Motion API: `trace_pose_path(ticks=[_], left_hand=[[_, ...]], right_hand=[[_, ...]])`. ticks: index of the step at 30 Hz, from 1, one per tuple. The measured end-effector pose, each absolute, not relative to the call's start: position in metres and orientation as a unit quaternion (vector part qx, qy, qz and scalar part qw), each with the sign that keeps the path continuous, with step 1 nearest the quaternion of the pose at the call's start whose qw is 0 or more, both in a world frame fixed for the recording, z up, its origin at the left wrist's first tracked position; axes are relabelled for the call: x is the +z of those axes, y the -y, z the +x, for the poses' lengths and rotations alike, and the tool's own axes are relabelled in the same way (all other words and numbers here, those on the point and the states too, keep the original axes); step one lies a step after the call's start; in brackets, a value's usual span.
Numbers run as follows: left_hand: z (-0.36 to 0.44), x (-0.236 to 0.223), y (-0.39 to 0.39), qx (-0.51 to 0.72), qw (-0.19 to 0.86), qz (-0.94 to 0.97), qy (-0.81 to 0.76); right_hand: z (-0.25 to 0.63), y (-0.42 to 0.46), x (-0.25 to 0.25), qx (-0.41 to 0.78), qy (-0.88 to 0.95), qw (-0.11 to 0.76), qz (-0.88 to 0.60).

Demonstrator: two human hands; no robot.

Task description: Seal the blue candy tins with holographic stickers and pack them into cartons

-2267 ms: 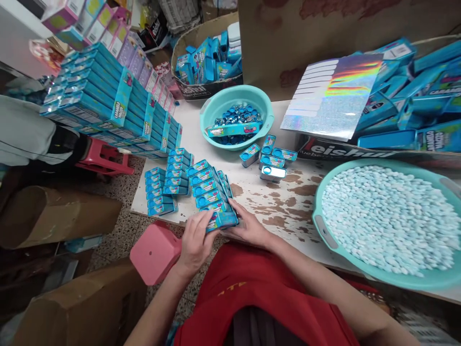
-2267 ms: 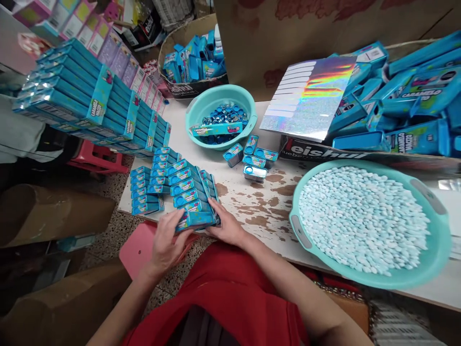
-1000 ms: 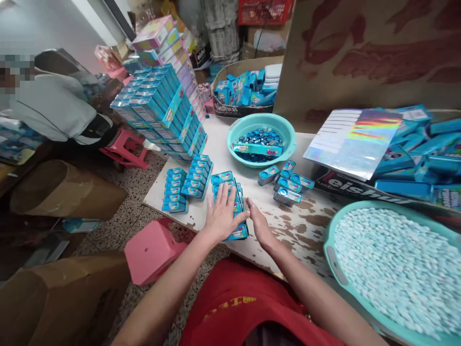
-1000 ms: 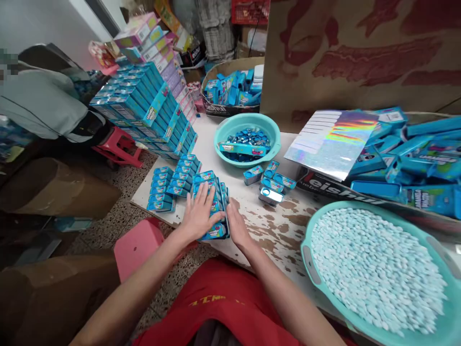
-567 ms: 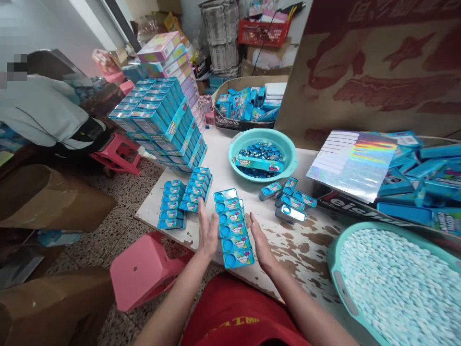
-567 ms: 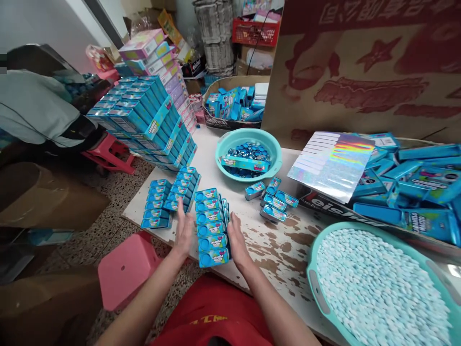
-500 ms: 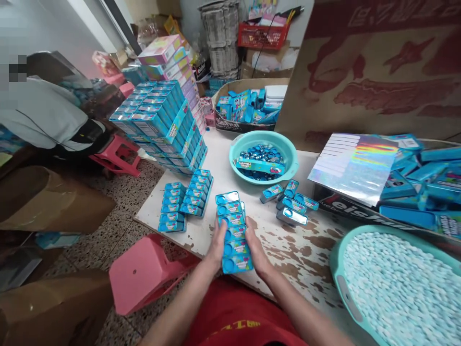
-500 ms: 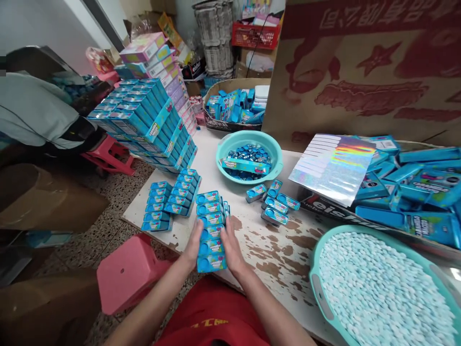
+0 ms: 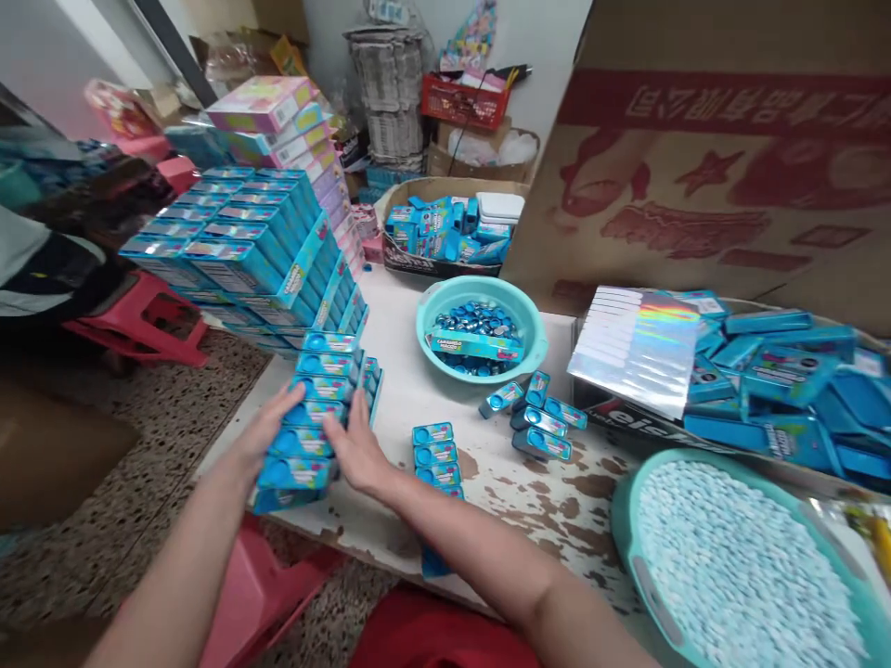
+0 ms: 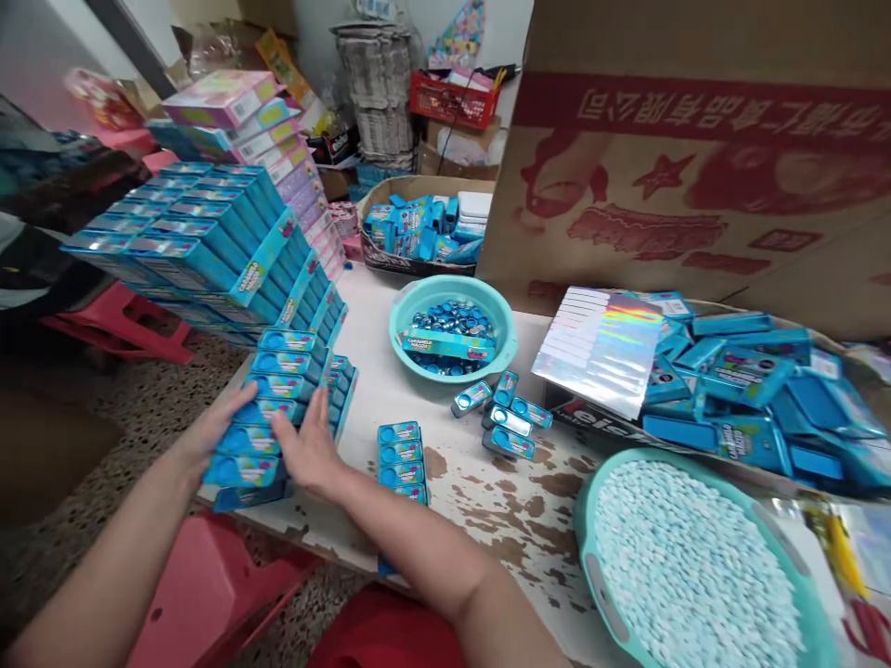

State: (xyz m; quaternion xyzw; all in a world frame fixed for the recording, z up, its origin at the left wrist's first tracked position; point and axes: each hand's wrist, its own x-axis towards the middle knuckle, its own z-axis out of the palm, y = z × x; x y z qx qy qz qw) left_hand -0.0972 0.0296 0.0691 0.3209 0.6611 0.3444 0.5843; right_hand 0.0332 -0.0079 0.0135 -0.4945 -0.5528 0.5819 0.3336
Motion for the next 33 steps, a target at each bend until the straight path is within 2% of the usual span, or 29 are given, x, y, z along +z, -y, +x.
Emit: trace_pose_path(ticks=[2,5,7,8,9,12,15,17,18,20,23,25,26,29,31,33], left_hand=[[-0.111,0.063,-0.049,0.306,0.64,0.309,-0.633],[-0.119,0.048,-0.058,0.285,0.673,0.291,-0.617],[-0.119,0.039,-0.057,0.301,0.661,0.285,-0.626],[-0.119,0.035,-0.057,0.309,0.65,0.287,-0.633],[-0.119,0.032,-0.057,0.311,0.638,0.295,-0.64],[-0.125,0.029,-0.06,0.291,0.575,0.363,-0.673],[-0.126,0.043,-0.053,0.262,0.383,0.506,-0.727],[-0.115,0.06,-0.037,0.289,0.22,0.585,-0.725],[-0.105,0.068,-0.027,0.313,0.176,0.606,-0.71],[-0.079,0.077,-0.001,0.349,0.208,0.62,-0.671],[-0.036,0.058,0.038,0.261,0.419,0.611,-0.619],[-0.012,0.027,0.061,0.219,0.497,0.586,-0.601],[-0.003,0.009,0.071,0.222,0.489,0.578,-0.614],[0.014,-0.036,0.092,0.241,0.374,0.595,-0.669],[0.019,-0.045,0.098,0.217,0.311,0.613,-0.693],[0.023,-0.034,0.097,0.204,0.245,0.627,-0.71]], right_hand=[[0.053,-0.02,0.008,0.507,0.634,0.329,-0.482],[0.127,-0.055,0.001,0.283,0.682,0.356,-0.572],[0.184,-0.078,-0.003,0.157,0.655,0.303,-0.675],[0.209,-0.089,-0.005,0.131,0.642,0.238,-0.717],[0.23,-0.098,-0.007,0.134,0.645,0.173,-0.732],[0.263,-0.107,-0.01,0.165,0.666,0.125,-0.717],[0.265,-0.084,0.002,0.171,0.7,0.158,-0.675],[0.258,-0.054,0.017,0.167,0.759,0.207,-0.594],[0.254,-0.037,0.025,0.169,0.798,0.23,-0.53],[0.244,-0.002,0.038,0.192,0.862,0.24,-0.404],[0.23,0.04,0.04,0.236,0.897,0.216,-0.305],[0.225,0.059,0.026,0.237,0.893,0.218,-0.314],[0.226,0.067,0.016,0.226,0.882,0.228,-0.346],[0.244,0.083,-0.02,0.165,0.799,0.269,-0.512],[0.268,0.088,-0.04,0.116,0.724,0.275,-0.622],[0.297,0.088,-0.052,0.083,0.666,0.254,-0.697]])
